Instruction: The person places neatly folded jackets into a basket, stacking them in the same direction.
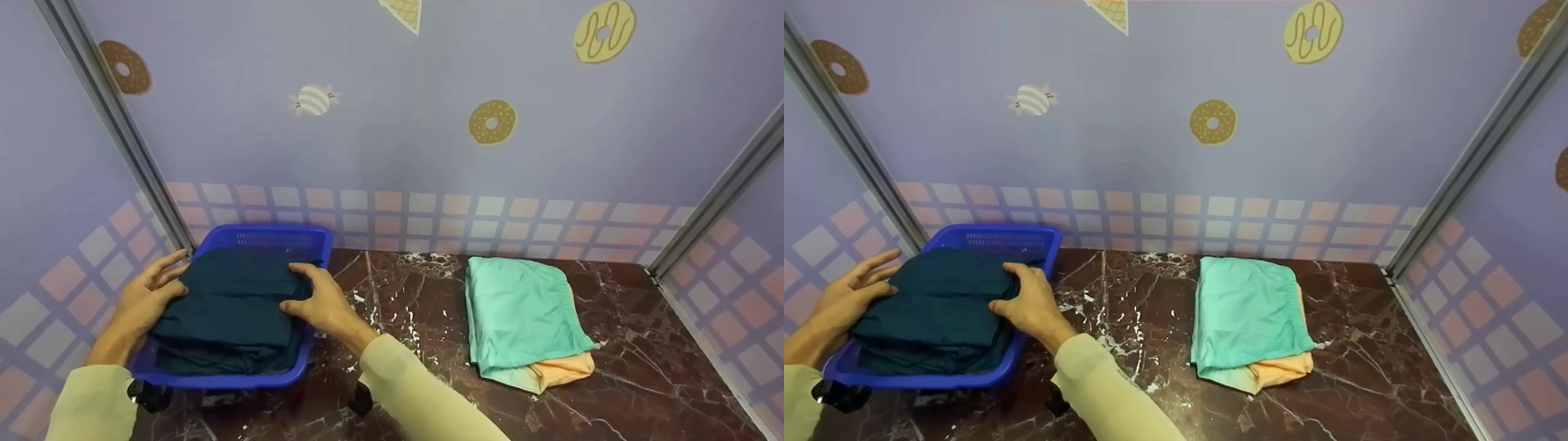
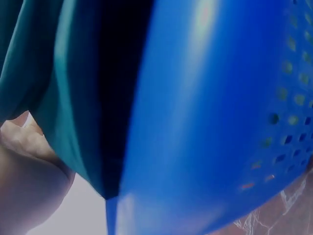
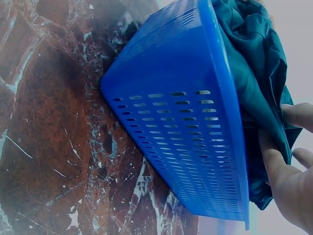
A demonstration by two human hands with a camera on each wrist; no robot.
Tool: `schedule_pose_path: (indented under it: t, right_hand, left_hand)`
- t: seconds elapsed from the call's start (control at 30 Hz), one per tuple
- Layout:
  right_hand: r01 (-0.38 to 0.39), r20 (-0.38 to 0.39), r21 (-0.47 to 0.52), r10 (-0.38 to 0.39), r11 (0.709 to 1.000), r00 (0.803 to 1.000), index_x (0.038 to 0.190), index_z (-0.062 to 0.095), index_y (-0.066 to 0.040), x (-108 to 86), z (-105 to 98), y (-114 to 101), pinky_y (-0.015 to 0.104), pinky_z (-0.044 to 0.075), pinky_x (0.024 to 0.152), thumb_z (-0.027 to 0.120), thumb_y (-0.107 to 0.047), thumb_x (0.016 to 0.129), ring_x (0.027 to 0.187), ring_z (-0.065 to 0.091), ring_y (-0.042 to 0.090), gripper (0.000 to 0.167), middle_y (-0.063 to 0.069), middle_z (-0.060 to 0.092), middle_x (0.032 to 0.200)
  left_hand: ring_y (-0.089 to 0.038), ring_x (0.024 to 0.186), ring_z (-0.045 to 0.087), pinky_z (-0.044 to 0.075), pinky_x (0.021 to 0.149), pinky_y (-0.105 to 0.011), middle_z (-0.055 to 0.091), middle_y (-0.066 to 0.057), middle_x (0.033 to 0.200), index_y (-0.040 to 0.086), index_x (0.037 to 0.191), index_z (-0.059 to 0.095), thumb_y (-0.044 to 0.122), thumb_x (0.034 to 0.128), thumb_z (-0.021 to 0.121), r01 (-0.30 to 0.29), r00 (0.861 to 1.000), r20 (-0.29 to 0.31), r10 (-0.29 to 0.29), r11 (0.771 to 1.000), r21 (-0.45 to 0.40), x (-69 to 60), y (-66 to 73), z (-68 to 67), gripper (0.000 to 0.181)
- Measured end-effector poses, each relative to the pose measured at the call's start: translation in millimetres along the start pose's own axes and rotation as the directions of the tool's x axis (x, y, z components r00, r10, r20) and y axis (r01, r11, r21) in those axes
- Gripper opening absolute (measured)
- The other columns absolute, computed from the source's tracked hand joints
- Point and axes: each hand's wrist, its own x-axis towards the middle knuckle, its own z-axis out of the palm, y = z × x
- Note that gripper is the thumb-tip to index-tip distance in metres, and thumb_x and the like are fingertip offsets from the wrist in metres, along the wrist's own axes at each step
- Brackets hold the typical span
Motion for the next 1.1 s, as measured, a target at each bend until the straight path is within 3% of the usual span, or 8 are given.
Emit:
schedule_pose_path:
  t: [0.4, 0.6, 0.7, 0.77, 0.87, 0.93, 1.03, 1.1]
  right_hand:
    - [0.039, 0.028, -0.069, -0.037, 0.997, 0.999, 0.149, 0.062, -0.014, -2.8, 3, 6, 0.036, 0.040, 0.114, 0.089, -0.012, 0.085, 0.133, 0.053, 0.022, 0.069, 0.010, 0.057, 0.146]
    - [0.040, 0.051, -0.068, -0.036, 0.997, 0.998, 0.148, 0.062, -0.011, -2.8, 2, 6, 0.038, 0.040, 0.116, 0.089, -0.015, 0.086, 0.135, 0.053, 0.024, 0.068, 0.012, 0.057, 0.146]
    - [0.027, 0.050, -0.065, -0.023, 0.998, 0.998, 0.147, 0.062, -0.011, -3.9, 0, 6, 0.038, 0.040, 0.115, 0.088, -0.017, 0.086, 0.134, 0.054, 0.024, 0.066, 0.012, 0.058, 0.145]
    - [0.009, 0.043, -0.055, -0.006, 0.998, 0.999, 0.147, 0.063, -0.012, -5.2, -2, 5, 0.038, 0.044, 0.110, 0.088, -0.018, 0.087, 0.125, 0.057, 0.022, 0.065, 0.009, 0.060, 0.141]
    - [-0.018, 0.031, -0.044, 0.020, 0.999, 0.999, 0.146, 0.063, -0.014, -7.1, -6, 4, 0.036, 0.049, 0.097, 0.087, -0.019, 0.088, 0.107, 0.057, 0.017, 0.063, 0.004, 0.061, 0.131]
    - [-0.016, 0.022, -0.054, 0.018, 0.998, 1.000, 0.146, 0.063, -0.014, -8.1, -9, 4, 0.034, 0.050, 0.090, 0.086, -0.019, 0.088, 0.099, 0.055, 0.016, 0.063, 0.003, 0.060, 0.127]
    - [0.010, 0.016, -0.077, -0.009, 0.997, 1.000, 0.147, 0.062, -0.012, -10.0, -11, 2, 0.031, 0.052, 0.088, 0.084, -0.018, 0.089, 0.103, 0.059, 0.016, 0.062, 0.005, 0.060, 0.131]
    - [0.040, 0.012, -0.090, -0.039, 0.995, 0.999, 0.148, 0.061, -0.010, -11.8, -12, 2, 0.029, 0.053, 0.089, 0.083, -0.016, 0.091, 0.112, 0.064, 0.020, 0.062, 0.007, 0.058, 0.138]
  left_hand:
    - [0.012, 0.111, 0.052, 0.049, 0.084, -0.016, 0.063, 0.024, 0.135, 0.017, 0.165, 0.042, 0.013, 0.1024, 0.065, 0.018, 1.000, -0.011, -0.017, 0.995, 0.095, 1.2, -7.1, 4.7, 0.067]
    - [0.014, 0.105, 0.055, 0.051, 0.080, -0.017, 0.064, 0.022, 0.133, 0.005, 0.161, 0.045, 0.011, 0.1021, 0.066, -0.008, 0.999, -0.048, 0.015, 0.990, 0.140, -0.3, -11.4, 8.8, 0.063]
    - [0.009, 0.096, 0.060, 0.052, 0.076, -0.018, 0.065, 0.025, 0.129, 0.002, 0.159, 0.048, 0.011, 0.1021, 0.065, -0.026, 0.997, -0.070, 0.038, 0.985, 0.170, -0.9, -12.7, 12.0, 0.060]
    - [0.003, 0.094, 0.063, 0.051, 0.074, -0.018, 0.067, 0.017, 0.132, 0.001, 0.157, 0.050, 0.009, 0.1016, 0.064, -0.038, 0.995, -0.087, 0.057, 0.978, 0.204, -1.1, -12.7, 15.1, 0.057]
    - [-0.016, 0.103, 0.068, 0.049, 0.075, -0.016, 0.067, -0.005, 0.142, 0.001, 0.154, 0.054, 0.008, 0.1005, 0.064, -0.041, 0.991, -0.112, 0.077, 0.956, 0.290, -1.9, -11.4, 20.0, 0.055]
    - [-0.031, 0.111, 0.068, 0.049, 0.079, -0.023, 0.062, -0.020, 0.146, 0.002, 0.152, 0.056, 0.007, 0.0988, 0.065, -0.033, 0.988, -0.130, 0.087, 0.929, 0.368, -3.3, -9.3, 22.7, 0.054]
    - [-0.049, 0.118, 0.063, 0.050, 0.084, -0.040, 0.061, -0.031, 0.140, 0.003, 0.151, 0.058, 0.009, 0.0970, 0.066, -0.009, 0.984, -0.152, 0.091, 0.882, 0.471, -5.8, -3.7, 25.1, 0.055]
    - [-0.053, 0.118, 0.062, 0.049, 0.084, -0.053, 0.063, -0.034, 0.135, 0.003, 0.150, 0.058, 0.009, 0.0963, 0.067, -0.003, 0.982, -0.161, 0.098, 0.863, 0.506, -6.8, 1.6, 27.6, 0.055]
